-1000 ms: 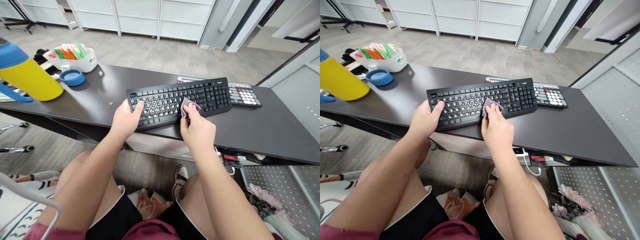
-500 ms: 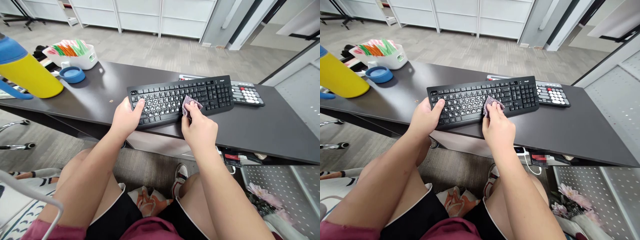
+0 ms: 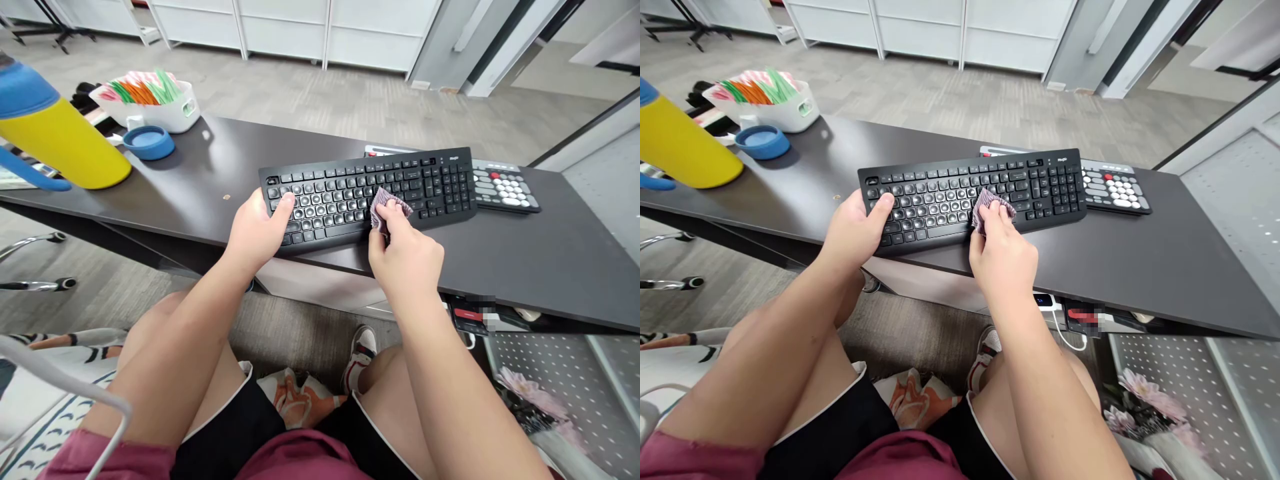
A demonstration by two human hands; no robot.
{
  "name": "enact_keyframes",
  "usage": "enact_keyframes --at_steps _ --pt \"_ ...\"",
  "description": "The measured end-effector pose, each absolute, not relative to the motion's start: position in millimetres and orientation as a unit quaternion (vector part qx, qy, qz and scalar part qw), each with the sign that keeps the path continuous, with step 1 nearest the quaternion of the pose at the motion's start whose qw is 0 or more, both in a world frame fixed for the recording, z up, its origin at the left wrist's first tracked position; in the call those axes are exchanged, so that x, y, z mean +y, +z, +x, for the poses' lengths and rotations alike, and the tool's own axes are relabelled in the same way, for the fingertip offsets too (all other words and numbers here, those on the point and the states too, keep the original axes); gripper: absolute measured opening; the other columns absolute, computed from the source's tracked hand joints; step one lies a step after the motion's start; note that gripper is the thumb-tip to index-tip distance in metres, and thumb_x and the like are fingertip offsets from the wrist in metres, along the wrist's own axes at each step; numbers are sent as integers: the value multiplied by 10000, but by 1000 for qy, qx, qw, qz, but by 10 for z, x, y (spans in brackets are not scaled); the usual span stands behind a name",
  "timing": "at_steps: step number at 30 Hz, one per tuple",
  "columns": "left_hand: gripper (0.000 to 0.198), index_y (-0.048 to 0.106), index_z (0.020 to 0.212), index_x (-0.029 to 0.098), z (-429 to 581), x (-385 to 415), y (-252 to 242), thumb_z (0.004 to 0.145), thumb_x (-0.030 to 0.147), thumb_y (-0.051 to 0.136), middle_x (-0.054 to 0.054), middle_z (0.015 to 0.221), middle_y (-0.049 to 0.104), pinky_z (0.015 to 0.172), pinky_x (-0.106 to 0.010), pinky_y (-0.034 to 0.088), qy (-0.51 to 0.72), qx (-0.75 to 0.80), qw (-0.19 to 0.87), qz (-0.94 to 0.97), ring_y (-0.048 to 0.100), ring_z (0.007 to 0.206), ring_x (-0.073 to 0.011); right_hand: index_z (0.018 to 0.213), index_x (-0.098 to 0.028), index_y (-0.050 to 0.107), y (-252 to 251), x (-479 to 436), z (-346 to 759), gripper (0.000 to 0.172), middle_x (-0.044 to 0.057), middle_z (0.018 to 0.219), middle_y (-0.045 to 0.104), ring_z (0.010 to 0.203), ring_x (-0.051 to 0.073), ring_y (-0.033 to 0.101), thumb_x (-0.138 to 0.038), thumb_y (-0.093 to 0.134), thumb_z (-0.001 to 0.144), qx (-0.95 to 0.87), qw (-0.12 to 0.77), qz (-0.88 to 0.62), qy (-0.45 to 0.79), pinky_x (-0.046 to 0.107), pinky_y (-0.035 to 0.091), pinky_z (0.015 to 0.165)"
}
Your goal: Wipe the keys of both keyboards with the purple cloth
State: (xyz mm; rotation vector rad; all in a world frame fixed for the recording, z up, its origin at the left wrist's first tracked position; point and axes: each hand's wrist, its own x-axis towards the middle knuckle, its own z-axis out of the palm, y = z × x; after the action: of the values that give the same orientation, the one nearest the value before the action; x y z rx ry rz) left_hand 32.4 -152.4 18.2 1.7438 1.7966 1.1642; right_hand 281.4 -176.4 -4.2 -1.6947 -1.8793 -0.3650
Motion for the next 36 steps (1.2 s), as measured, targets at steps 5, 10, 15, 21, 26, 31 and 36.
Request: enact_keyframes --at_steps 5,10,15,21,26,31,36 --pt "463 706 1234 217 326 -1526 187 1034 602 543 -100 1243 785 1026 -448 548 416 635 191 622 712 1173 -320 1349 -176 715 -34 -1768 2810 413 134 1414 708 1138 321 772 -228 537 980 -703 285 -637 -135 380 626 820" --pt "473 706 1250 211 325 -1529 186 1039 600 538 -102 1249 781 1020 -446 552 411 636 191 624 708 1176 -319 1343 -186 718 -42 -1765 2816 412 121 1406 716 1136 316 772 -234 535 977 -702 291 -635 -139 375 622 812" --pt "456 707 1248 214 327 -1530 192 1042 584 538 -102 1243 781 1015 -437 552 409 638 186 625 708 1174 -319 1332 -184 728 -44 -1768 2817 409 116 1396 721 1124 314 777 -241 532 978 -702 297 -631 -143 368 625 806" --pt "451 703 1226 220 334 -1532 194 1036 596 542 -107 1259 776 1024 -446 546 412 641 187 620 699 1194 -331 1331 -173 732 -24 -1768 2806 420 129 1381 725 1081 298 791 -189 488 991 -702 297 -632 -141 348 632 796" --pt "451 699 1239 214 340 -1538 201 1041 585 538 -103 1248 782 1014 -437 548 411 639 186 623 707 1184 -320 1331 -163 726 -34 -1797 2752 404 136 1396 713 1120 295 782 -168 489 1004 -712 308 -618 -129 371 647 855" --pt "464 700 1223 203 336 -1537 199 1036 598 545 -107 1240 785 999 -446 552 414 640 193 618 717 1166 -324 1331 -149 714 -59 -1867 2615 378 134 1417 699 1288 259 703 -134 487 1030 -739 331 -576 -112 372 613 1025" --pt "455 697 1212 207 330 -1533 195 1032 597 547 -110 1243 784 999 -447 551 415 639 191 619 714 1172 -326 1312 -123 719 -82 -1952 2457 363 131 1414 700 1300 226 694 -110 483 1035 -772 354 -515 -115 352 587 1092"
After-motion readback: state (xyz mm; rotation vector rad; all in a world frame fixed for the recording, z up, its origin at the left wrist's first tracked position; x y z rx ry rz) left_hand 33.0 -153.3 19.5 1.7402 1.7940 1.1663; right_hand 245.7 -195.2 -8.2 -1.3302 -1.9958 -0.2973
